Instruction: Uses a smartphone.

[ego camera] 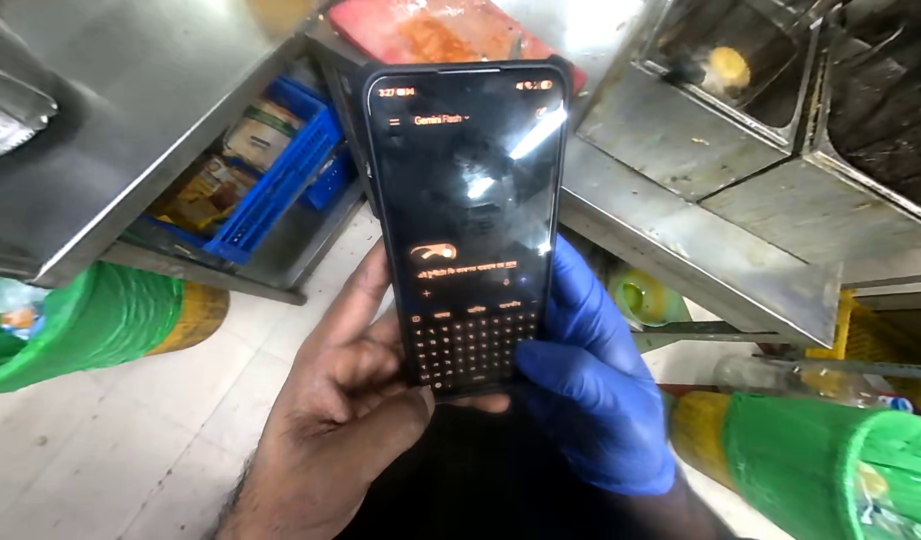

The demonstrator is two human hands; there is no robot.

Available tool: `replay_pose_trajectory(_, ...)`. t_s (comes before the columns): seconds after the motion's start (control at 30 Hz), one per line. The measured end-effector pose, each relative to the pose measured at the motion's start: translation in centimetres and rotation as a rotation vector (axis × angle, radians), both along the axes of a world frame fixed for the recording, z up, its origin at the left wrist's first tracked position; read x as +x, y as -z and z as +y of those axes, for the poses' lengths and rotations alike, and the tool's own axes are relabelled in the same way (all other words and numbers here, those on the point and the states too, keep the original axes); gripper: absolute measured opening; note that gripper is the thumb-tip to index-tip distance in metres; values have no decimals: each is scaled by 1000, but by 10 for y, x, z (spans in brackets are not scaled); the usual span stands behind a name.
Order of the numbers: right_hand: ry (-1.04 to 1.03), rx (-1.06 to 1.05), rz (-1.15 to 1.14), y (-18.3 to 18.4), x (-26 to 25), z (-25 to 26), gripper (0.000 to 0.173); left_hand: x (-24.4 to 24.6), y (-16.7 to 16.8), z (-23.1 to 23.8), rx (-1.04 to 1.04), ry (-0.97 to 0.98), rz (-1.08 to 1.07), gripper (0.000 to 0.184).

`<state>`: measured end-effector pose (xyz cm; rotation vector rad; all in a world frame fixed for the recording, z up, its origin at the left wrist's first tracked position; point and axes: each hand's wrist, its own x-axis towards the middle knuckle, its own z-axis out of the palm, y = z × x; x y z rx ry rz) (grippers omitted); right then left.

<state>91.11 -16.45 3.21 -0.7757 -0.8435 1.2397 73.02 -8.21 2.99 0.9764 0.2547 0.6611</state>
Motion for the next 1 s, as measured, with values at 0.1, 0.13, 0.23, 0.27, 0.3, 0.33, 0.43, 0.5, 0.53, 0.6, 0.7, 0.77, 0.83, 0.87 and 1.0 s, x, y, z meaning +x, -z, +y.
replay_pose_trajectory(0.1, -9, -6, -4, 1, 1, -1, 66, 0, 0, 3, -13, 30, -16, 88)
replay_pose_trajectory(0.13, -9, -4, -1, 1, 1, 0, 66, 0, 0, 4, -22, 40, -27, 89)
replay_pose_trajectory(0.23, -8, 4, 12, 1, 2, 1, 67, 0, 1, 6, -38, 67, -59, 89)
replay_pose_trajectory(0.27, -12, 9, 15, 1, 2, 1, 68, 0, 1, 7, -34, 72, -59, 89)
replay_pose_trajectory(0.3, -11, 10, 17, 2, 2, 1, 68, 0, 2, 7, -33, 76, -58, 89)
replay_pose_trajectory(0.33, -10, 9, 19, 2, 2, 1, 68, 0, 2, 8, -34, 78, -56, 89)
replay_pose_trajectory(0.43, -4, 5, 21, 1, 2, 2, 67, 1, 1, 8, -40, 66, -37, 90)
replay_pose_trajectory(0.5, -2, 5, 22, 1, 2, 3, 67, 1, 1, 8, -45, 60, -28, 89)
replay_pose_trajectory(0.53, -5, 2, 25, 1, 3, 3, 67, 1, 1, 8, -45, 56, -23, 89)
replay_pose_trajectory(0.6, -11, -3, 32, 1, 3, 4, 67, 2, 1, 9, -38, 51, -17, 88)
replay_pose_trajectory(0.7, -20, 2, 37, 2, 4, 5, 69, 2, 2, 10, -32, 60, -21, 88)
replay_pose_trajectory(0.77, -19, 8, 42, 2, 4, 5, 70, 2, 2, 11, -32, 72, -32, 89)
replay_pose_trajectory(0.83, -19, 11, 50, 2, 4, 6, 70, 2, 1, 12, -31, 74, -36, 90)
replay_pose_trajectory(0.87, -23, 11, 52, 2, 4, 6, 69, 2, 1, 12, -31, 73, -37, 90)
replay_pose_trajectory(1.0, -22, 16, 56, 1, 5, 7, 69, 2, 0, 13, -26, 74, -31, 92)
